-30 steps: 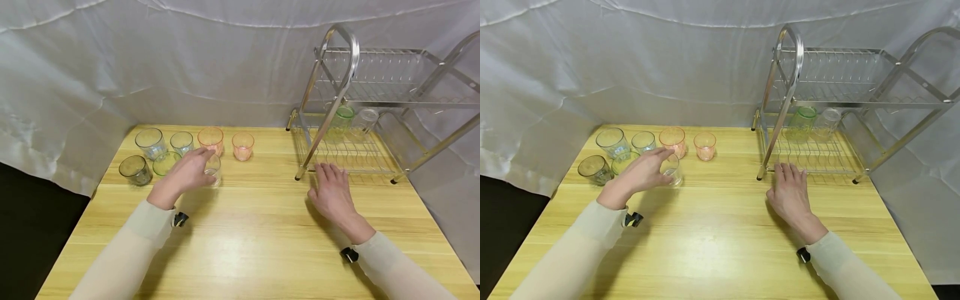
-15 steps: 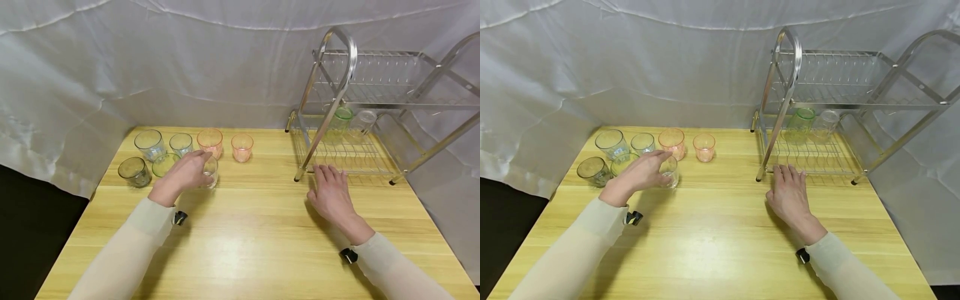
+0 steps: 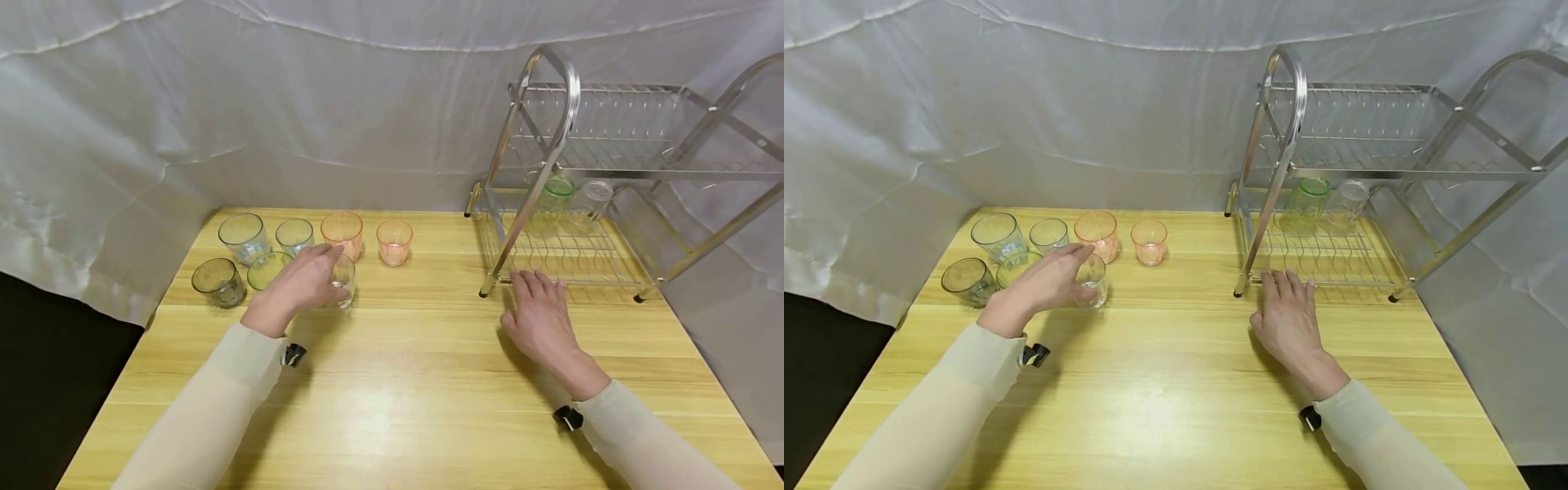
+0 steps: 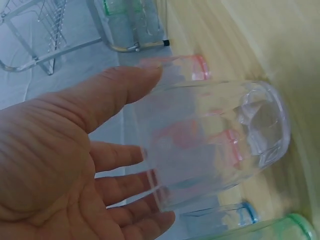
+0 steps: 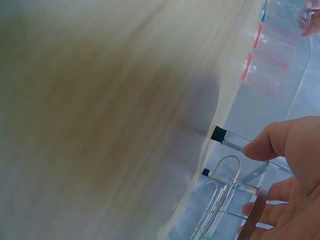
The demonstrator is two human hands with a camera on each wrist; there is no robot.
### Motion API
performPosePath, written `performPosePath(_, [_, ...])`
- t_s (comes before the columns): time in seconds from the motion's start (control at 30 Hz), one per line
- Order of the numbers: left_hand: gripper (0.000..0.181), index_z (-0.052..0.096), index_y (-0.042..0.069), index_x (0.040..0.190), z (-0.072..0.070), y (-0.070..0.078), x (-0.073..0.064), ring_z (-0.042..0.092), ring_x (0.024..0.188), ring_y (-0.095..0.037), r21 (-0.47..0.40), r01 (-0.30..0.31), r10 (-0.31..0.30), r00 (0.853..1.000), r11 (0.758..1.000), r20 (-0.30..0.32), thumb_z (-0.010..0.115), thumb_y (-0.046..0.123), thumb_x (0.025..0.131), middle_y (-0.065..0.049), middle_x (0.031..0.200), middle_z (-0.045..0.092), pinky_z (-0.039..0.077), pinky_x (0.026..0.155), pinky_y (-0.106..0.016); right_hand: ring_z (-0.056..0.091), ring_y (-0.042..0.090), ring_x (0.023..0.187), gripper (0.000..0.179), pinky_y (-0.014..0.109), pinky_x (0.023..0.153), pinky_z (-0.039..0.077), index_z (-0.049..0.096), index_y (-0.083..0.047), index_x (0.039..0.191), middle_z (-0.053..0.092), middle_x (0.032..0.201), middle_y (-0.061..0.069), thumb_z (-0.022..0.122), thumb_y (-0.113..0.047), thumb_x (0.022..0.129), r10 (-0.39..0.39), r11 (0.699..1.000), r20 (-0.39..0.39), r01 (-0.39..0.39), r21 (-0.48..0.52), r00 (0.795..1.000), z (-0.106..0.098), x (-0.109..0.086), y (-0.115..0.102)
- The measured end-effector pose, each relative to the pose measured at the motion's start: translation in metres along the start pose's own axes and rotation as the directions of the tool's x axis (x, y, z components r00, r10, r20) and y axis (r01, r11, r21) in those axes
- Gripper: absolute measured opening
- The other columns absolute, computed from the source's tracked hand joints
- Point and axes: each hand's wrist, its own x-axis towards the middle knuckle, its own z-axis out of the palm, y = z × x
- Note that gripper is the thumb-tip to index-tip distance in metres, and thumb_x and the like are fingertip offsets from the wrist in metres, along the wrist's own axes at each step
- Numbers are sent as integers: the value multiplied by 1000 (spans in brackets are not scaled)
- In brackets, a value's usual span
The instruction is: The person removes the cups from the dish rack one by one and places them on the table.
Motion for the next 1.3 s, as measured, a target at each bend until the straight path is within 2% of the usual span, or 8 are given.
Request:
performPosePath(0.23, [89, 31, -1, 164, -4, -1, 0, 30, 157, -44, 32, -37, 36, 999, 999, 23, 78, 27, 93, -22, 169, 33, 19, 131, -57, 35, 57, 144, 67, 81, 119, 18, 46, 7, 151, 49, 149, 33, 64, -10, 89, 4, 1000, 7, -4, 4, 1000, 0, 0, 0])
performPosePath(0.67, [86, 38, -5, 160, -6, -1, 1, 34, 153, -48, 51, -7, 6, 1000, 999, 17, 80, 25, 91, -27, 164, 40, 24, 130, -58, 35, 57, 145, 68, 81, 120, 17, 45, 7, 152, 49, 150, 33, 64, -10, 89, 6, 1000, 7, -7, 9, 1000, -1, 0, 0])
performPosePath(0.83, [92, 36, -3, 161, -6, 0, -1, 35, 152, -49, 18, 13, -13, 1000, 1000, 15, 83, 31, 90, -27, 165, 39, 28, 128, -61, 36, 57, 145, 67, 81, 119, 18, 46, 7, 152, 49, 149, 33, 64, -10, 89, 2, 1000, 3, -2, 11, 1000, -1, 0, 0])
performPosePath(0.93, [96, 33, -1, 163, -6, 1, 0, 32, 154, -48, 17, 11, -11, 1000, 1000, 22, 84, 35, 90, -25, 167, 35, 25, 129, -60, 36, 57, 144, 67, 81, 119, 18, 46, 7, 152, 49, 149, 32, 64, -10, 89, 2, 1000, 4, -2, 7, 1000, -1, -1, 0])
performPosePath(1.1, [90, 33, -2, 163, -6, 1, 1, 30, 155, -48, 52, -18, 16, 999, 999, 37, 79, 27, 91, -27, 167, 34, 21, 131, -58, 36, 57, 144, 68, 81, 119, 18, 45, 7, 152, 49, 149, 33, 64, -10, 89, 5, 1000, 12, -5, 5, 1000, -1, -1, 0])
performPosePath(1.3, [89, 33, -1, 163, -6, 1, 2, 29, 156, -48, 65, 9, -12, 999, 998, 53, 78, 24, 91, -27, 168, 33, 22, 130, -59, 36, 57, 144, 68, 81, 119, 18, 45, 7, 152, 49, 149, 33, 64, -10, 89, 2, 1000, 13, -3, 7, 1000, -1, -1, 0])
